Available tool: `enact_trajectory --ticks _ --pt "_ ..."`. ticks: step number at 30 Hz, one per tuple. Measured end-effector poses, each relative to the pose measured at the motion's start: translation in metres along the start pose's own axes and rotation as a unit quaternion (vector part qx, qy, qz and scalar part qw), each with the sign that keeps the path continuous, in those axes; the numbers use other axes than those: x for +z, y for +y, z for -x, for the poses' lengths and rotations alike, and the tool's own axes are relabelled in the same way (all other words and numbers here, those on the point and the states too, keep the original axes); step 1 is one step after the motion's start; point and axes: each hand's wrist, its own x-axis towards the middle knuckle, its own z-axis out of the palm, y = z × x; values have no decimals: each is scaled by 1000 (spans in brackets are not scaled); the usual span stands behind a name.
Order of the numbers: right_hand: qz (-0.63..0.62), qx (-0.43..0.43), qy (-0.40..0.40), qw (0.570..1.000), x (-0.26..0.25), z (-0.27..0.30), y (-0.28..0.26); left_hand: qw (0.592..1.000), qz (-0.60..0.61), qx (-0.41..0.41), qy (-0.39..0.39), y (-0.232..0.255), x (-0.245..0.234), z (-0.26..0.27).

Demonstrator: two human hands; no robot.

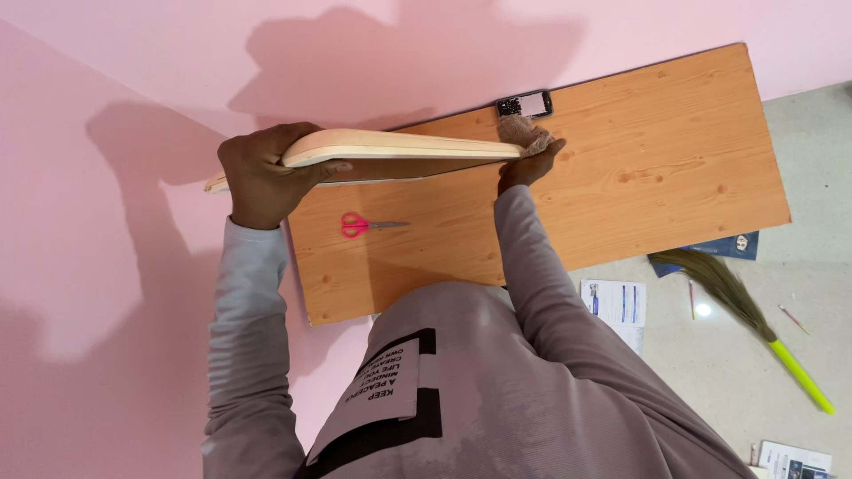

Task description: The person wipes the front screen and the back casing of an all-in-one computer with a cloth, lifting and turning the device to reach different sides.

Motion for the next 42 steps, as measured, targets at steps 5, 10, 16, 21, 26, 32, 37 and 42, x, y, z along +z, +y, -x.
enact_trajectory --ticks 5,10,16,21,26,32,37,42 --pt "-116 17 -57 991 -14 7 49 1000 17 -14 6 -24 -21 7" --pt "-231 169 38 958 10 10 74 998 -9 14 69 -82 -34 36" --pt "-264 174 17 949 37 -19 54 978 37 17 205 -188 -15 56" --pt "-250 122 -94 956 45 -38 35 940 174 -60 288 -285 39 66" --pt "-212 104 -116 965 55 -40 37 882 307 -124 335 -369 73 83" --pt "-181 18 -143 973 71 -38 48 878 320 -192 300 -403 69 82" --pt "-125 -25 -176 976 73 -46 51 867 372 -166 287 -349 52 66" --pt "-132 45 -150 979 56 -48 49 959 -105 -90 249 -229 20 35"
